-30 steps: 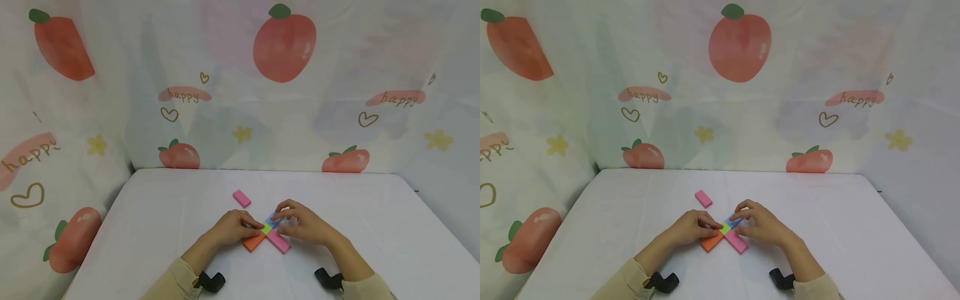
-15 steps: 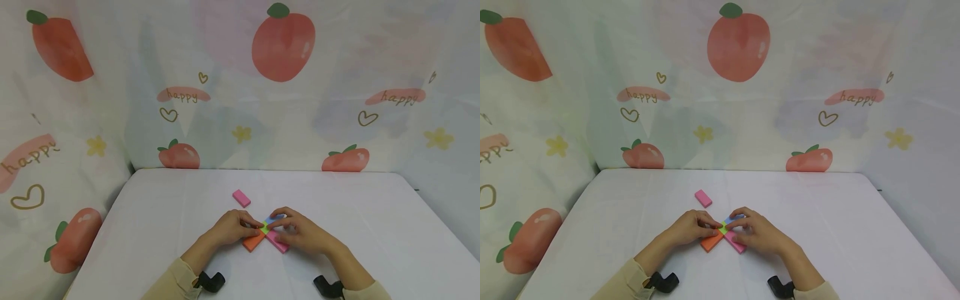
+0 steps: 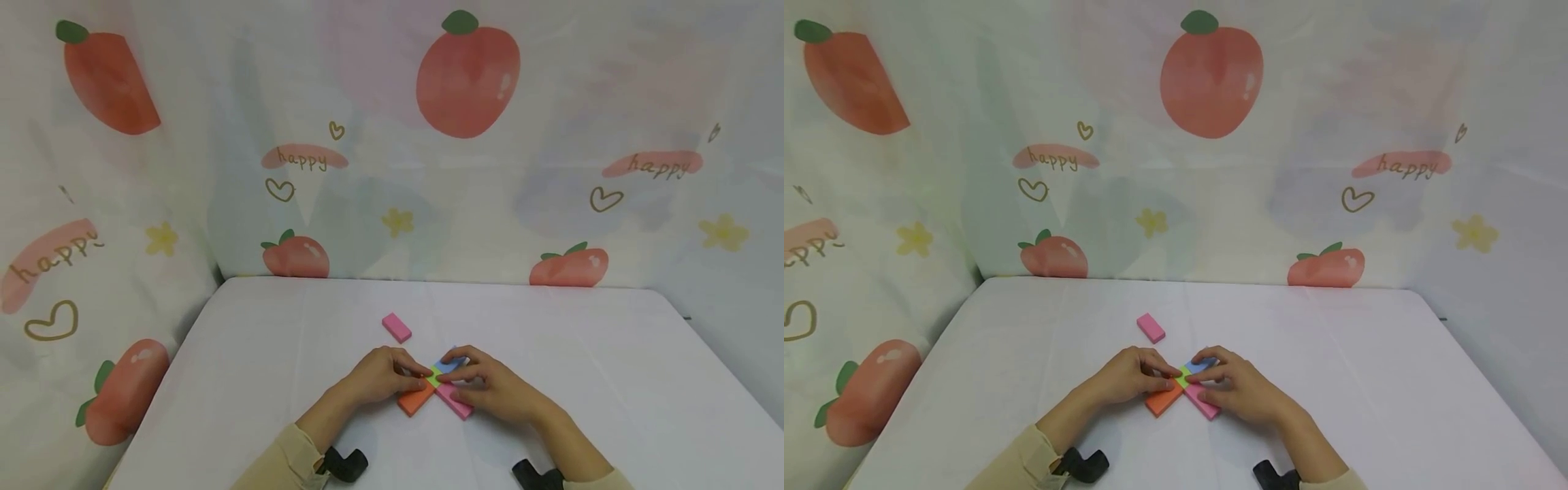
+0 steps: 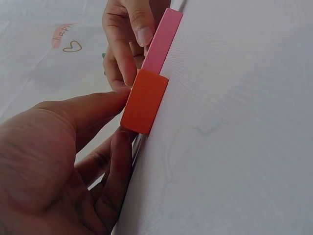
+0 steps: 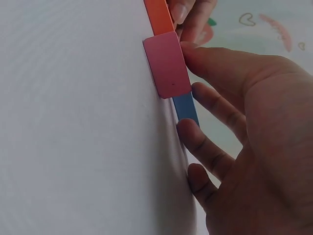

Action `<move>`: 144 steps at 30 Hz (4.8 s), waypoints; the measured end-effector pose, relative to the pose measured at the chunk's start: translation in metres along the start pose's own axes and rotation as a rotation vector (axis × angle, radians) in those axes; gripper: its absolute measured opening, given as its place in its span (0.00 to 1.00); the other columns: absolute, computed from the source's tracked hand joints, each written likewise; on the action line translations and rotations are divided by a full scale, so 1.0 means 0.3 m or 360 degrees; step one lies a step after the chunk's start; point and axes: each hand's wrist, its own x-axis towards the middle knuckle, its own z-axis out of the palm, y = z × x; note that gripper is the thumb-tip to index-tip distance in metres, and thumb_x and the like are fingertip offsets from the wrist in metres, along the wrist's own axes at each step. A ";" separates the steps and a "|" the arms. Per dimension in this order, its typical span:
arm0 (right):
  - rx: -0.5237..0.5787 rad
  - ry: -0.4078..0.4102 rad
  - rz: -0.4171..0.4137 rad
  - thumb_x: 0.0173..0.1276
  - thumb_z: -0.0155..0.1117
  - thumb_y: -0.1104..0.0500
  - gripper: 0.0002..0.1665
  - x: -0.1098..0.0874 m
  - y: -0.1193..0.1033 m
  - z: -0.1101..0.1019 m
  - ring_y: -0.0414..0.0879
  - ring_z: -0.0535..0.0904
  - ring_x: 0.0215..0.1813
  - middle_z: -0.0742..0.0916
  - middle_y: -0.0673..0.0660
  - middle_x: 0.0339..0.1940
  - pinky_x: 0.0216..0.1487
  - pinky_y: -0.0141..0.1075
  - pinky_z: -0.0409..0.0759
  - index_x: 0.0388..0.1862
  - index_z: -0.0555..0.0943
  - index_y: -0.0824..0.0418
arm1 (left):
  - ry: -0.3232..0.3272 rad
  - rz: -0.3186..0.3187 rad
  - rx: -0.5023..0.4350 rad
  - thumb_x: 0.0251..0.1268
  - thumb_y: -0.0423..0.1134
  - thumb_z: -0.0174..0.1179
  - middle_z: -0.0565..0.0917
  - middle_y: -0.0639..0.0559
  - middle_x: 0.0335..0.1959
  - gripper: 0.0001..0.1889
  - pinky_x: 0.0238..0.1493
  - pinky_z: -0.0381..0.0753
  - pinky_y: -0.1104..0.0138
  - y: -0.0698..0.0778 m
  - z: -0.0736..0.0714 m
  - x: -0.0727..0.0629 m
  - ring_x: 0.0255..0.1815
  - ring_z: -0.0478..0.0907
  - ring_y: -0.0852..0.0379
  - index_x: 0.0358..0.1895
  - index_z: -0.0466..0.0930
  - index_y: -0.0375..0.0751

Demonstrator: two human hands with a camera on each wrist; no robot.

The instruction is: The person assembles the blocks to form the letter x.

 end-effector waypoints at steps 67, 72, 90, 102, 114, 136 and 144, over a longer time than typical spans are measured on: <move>0.0183 -0.0007 -0.0064 0.71 0.71 0.48 0.18 0.000 0.034 0.009 0.58 0.70 0.72 0.76 0.50 0.70 0.66 0.35 0.71 0.59 0.88 0.46 | 0.0406 -0.0064 0.0236 0.70 0.43 0.68 0.79 0.50 0.62 0.13 0.73 0.69 0.47 -0.050 -0.145 0.150 0.70 0.70 0.45 0.55 0.90 0.52; 0.0184 0.0001 -0.0073 0.72 0.70 0.48 0.18 -0.001 0.036 0.011 0.57 0.71 0.71 0.76 0.50 0.70 0.65 0.34 0.71 0.58 0.88 0.46 | 0.0389 -0.0039 0.0280 0.70 0.42 0.67 0.80 0.48 0.62 0.13 0.73 0.69 0.49 -0.044 -0.143 0.150 0.69 0.71 0.44 0.55 0.90 0.50; 0.0204 -0.0002 -0.0070 0.71 0.71 0.49 0.18 0.001 0.039 0.011 0.55 0.72 0.70 0.76 0.50 0.69 0.63 0.34 0.71 0.58 0.88 0.46 | 0.0399 -0.0032 0.0284 0.69 0.40 0.68 0.80 0.47 0.59 0.12 0.70 0.72 0.49 -0.051 -0.145 0.155 0.66 0.74 0.44 0.54 0.91 0.46; 0.0233 -0.0007 -0.0074 0.71 0.71 0.50 0.18 -0.001 0.038 0.010 0.57 0.71 0.69 0.76 0.52 0.69 0.62 0.33 0.72 0.58 0.88 0.48 | 0.0397 -0.0008 0.0271 0.69 0.39 0.68 0.81 0.46 0.59 0.12 0.69 0.72 0.50 -0.054 -0.147 0.156 0.65 0.75 0.44 0.53 0.91 0.46; 0.0217 -0.0007 -0.0061 0.71 0.71 0.49 0.18 -0.001 0.034 0.010 0.57 0.71 0.69 0.76 0.51 0.69 0.61 0.34 0.72 0.58 0.88 0.47 | 0.0388 -0.0014 0.0250 0.68 0.39 0.69 0.81 0.46 0.59 0.12 0.66 0.74 0.50 -0.043 -0.146 0.142 0.62 0.76 0.44 0.52 0.91 0.45; 0.0198 -0.0020 -0.0048 0.71 0.71 0.48 0.18 0.003 0.038 0.009 0.57 0.71 0.70 0.76 0.50 0.69 0.62 0.35 0.72 0.58 0.88 0.46 | 0.0358 0.0002 0.0248 0.66 0.39 0.71 0.81 0.50 0.55 0.12 0.62 0.76 0.54 -0.040 -0.140 0.134 0.58 0.78 0.49 0.51 0.92 0.48; 0.0212 -0.0014 -0.0054 0.71 0.71 0.49 0.18 0.000 0.034 0.006 0.56 0.71 0.70 0.76 0.50 0.70 0.62 0.34 0.72 0.58 0.88 0.47 | 0.0349 0.0015 0.0258 0.66 0.41 0.72 0.82 0.50 0.54 0.12 0.64 0.75 0.53 -0.036 -0.135 0.127 0.59 0.78 0.48 0.51 0.92 0.49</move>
